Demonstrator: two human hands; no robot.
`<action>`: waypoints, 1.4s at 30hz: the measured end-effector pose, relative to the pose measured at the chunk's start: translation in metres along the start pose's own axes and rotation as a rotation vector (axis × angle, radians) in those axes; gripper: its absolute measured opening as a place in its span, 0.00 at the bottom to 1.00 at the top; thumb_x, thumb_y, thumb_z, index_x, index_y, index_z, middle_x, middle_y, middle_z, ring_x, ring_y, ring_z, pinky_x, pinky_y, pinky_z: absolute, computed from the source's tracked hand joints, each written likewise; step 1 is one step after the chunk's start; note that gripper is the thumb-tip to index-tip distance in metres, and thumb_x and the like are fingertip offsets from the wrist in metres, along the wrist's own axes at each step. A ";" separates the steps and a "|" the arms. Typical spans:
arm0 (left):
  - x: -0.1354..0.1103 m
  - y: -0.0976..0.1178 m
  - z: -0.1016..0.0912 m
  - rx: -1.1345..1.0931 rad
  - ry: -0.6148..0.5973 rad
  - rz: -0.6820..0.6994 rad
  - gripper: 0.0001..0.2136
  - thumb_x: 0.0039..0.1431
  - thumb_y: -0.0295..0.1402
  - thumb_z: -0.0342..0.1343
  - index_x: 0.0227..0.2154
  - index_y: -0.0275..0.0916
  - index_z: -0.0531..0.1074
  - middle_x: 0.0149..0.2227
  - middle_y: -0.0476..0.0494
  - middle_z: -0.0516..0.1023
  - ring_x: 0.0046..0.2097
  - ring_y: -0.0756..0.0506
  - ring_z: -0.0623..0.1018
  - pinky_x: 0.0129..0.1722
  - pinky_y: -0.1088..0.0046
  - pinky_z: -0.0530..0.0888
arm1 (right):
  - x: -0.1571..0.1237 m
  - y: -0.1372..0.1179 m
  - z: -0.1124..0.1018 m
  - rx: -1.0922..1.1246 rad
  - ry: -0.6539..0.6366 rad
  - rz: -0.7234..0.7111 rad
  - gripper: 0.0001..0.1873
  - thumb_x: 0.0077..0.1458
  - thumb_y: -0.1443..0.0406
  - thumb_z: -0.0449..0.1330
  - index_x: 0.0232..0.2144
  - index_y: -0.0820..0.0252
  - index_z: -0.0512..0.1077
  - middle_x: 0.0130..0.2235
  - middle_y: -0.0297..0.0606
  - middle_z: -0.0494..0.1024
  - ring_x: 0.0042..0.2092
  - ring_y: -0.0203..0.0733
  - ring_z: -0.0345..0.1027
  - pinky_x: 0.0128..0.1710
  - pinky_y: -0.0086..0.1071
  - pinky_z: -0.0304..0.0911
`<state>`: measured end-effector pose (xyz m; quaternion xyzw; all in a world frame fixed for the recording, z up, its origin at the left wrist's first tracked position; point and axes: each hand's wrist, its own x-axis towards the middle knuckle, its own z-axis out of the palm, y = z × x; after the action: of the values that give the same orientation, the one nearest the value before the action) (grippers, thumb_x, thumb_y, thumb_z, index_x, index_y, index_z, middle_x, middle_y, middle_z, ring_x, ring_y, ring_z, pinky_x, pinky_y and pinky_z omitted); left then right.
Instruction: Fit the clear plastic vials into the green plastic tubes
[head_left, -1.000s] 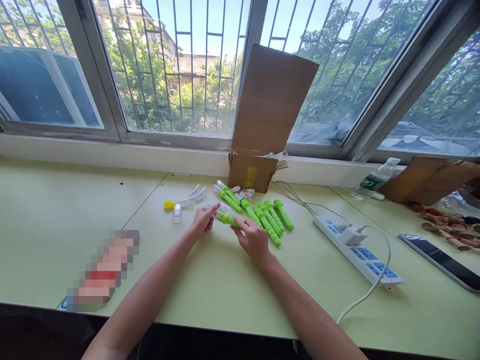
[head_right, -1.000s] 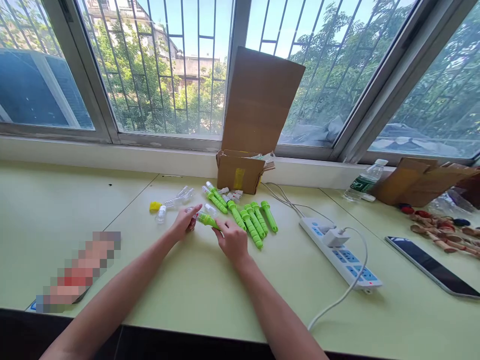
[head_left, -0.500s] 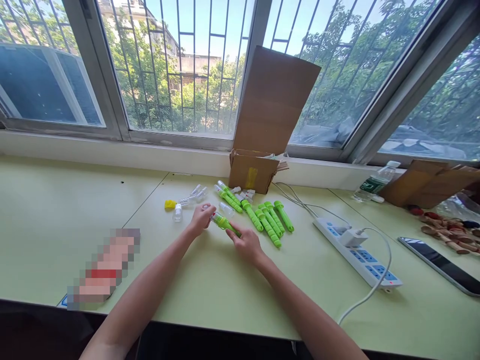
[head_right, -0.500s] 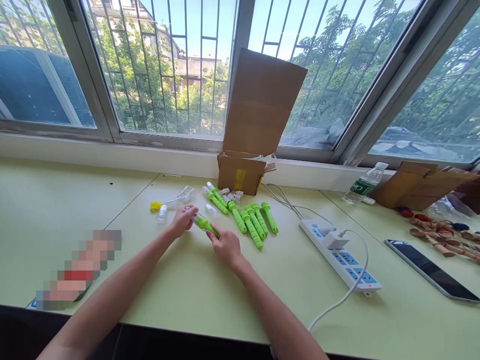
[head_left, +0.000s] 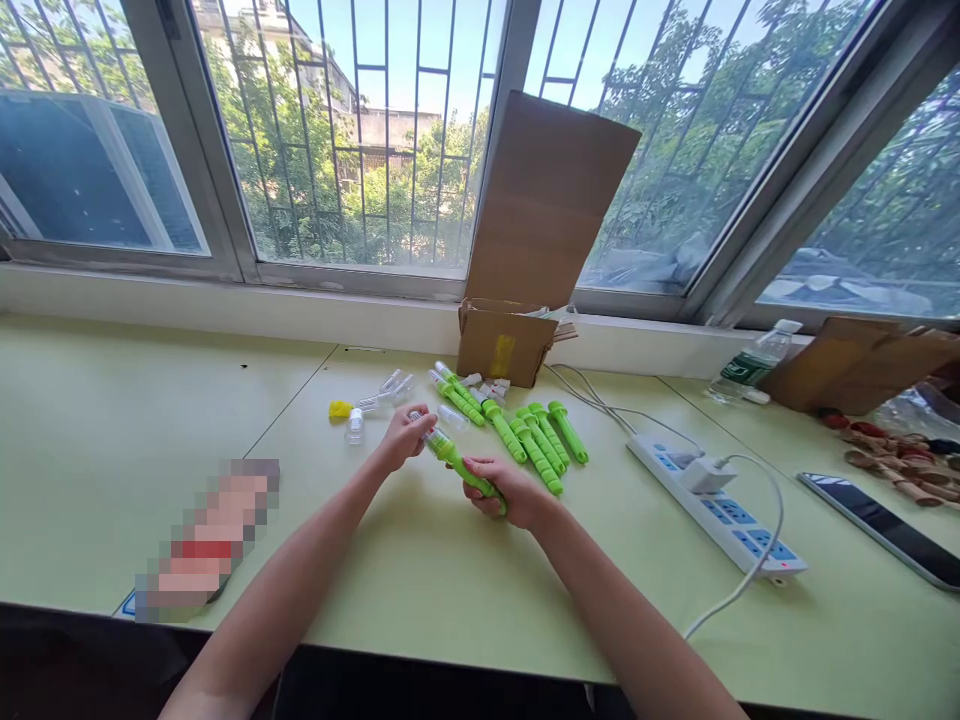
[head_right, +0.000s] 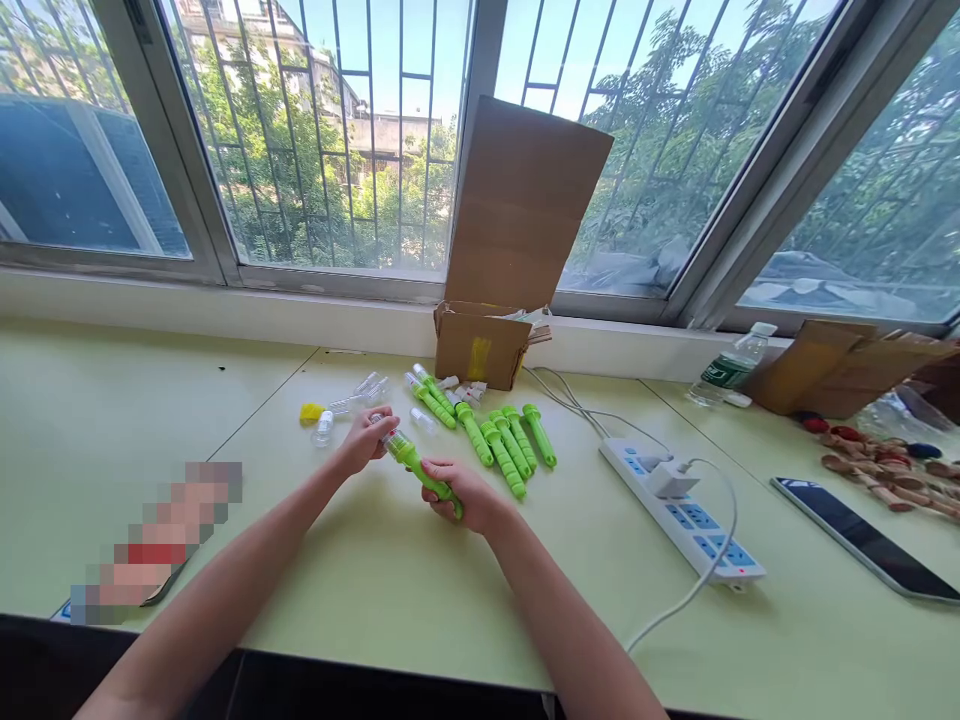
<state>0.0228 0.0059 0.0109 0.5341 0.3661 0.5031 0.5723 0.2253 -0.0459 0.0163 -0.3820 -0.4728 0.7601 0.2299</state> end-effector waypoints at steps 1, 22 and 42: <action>0.000 0.000 0.000 -0.004 -0.005 -0.004 0.15 0.49 0.38 0.58 0.20 0.39 0.56 0.13 0.59 0.54 0.12 0.58 0.53 0.13 0.81 0.47 | 0.000 0.000 -0.001 0.015 -0.019 0.014 0.23 0.50 0.50 0.60 0.44 0.59 0.68 0.20 0.26 0.62 0.16 0.25 0.43 0.14 0.22 0.35; 0.000 -0.003 0.012 0.007 0.158 -0.151 0.21 0.46 0.50 0.60 0.20 0.39 0.60 0.11 0.58 0.56 0.13 0.56 0.56 0.13 0.79 0.54 | 0.012 0.023 0.009 -1.527 0.938 -0.503 0.22 0.61 0.55 0.50 0.56 0.50 0.68 0.37 0.42 0.78 0.33 0.42 0.69 0.29 0.29 0.55; 0.001 -0.001 0.009 -0.096 0.146 -0.182 0.12 0.45 0.35 0.57 0.22 0.40 0.57 0.11 0.61 0.51 0.12 0.58 0.49 0.13 0.81 0.43 | 0.012 0.020 0.021 -1.131 0.795 -0.420 0.24 0.57 0.54 0.53 0.54 0.51 0.70 0.34 0.37 0.80 0.30 0.42 0.68 0.30 0.31 0.57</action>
<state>0.0317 0.0046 0.0116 0.4328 0.4291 0.5036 0.6124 0.2010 -0.0574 -0.0003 -0.5912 -0.7379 0.1423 0.2929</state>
